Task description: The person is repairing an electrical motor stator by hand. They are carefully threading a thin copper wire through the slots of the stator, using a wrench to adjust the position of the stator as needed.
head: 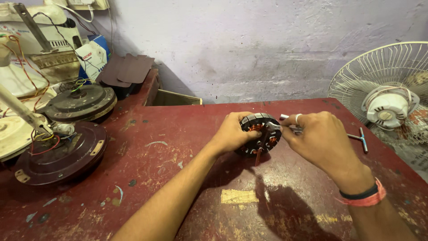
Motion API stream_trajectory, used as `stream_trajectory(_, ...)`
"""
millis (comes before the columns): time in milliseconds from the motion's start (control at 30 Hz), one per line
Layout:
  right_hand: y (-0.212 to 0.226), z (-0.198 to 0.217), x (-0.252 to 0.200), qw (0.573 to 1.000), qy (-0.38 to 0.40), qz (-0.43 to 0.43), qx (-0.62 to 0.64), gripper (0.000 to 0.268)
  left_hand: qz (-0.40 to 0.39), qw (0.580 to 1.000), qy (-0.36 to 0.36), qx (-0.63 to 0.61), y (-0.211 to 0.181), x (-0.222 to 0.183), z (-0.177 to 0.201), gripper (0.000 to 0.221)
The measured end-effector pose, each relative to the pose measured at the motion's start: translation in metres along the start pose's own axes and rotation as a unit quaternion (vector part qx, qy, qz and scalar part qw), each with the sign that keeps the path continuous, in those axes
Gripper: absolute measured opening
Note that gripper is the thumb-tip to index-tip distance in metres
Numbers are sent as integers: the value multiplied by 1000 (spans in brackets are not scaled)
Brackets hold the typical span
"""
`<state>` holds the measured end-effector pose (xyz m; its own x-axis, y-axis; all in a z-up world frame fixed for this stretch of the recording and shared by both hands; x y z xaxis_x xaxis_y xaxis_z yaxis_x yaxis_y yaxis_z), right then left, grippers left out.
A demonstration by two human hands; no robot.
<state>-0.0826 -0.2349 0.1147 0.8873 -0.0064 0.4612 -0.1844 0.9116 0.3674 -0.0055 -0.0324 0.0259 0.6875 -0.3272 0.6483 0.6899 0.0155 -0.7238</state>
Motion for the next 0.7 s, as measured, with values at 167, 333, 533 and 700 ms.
stream_trajectory(167,4,-1,-4,999,7,-17,-40,24,0,999,1,52,-7,0,0,38)
stream_trajectory(333,11,1,-7,996,15,-24,-85,23,5,997,8,73,-11,2,-4,36)
stream_trajectory(533,16,-9,-11,994,28,-37,-104,23,27,997,-7,77,-3,3,-5,38)
stream_trajectory(700,24,-38,-21,995,-32,7,-91,25,43,996,-65,40,9,0,3,39)
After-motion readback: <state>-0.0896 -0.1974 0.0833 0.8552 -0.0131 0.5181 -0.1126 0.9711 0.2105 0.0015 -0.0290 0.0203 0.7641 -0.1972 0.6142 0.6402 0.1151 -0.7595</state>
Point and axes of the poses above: each hand's wrist, its own x-axis towards the middle knuckle, its own z-axis out of the back of the hand, y = z × x, the point moved 1 cm from there along x, towards the middle knuckle, and after that the axes turned 15 degrees about -z, right-handed, at the moved point
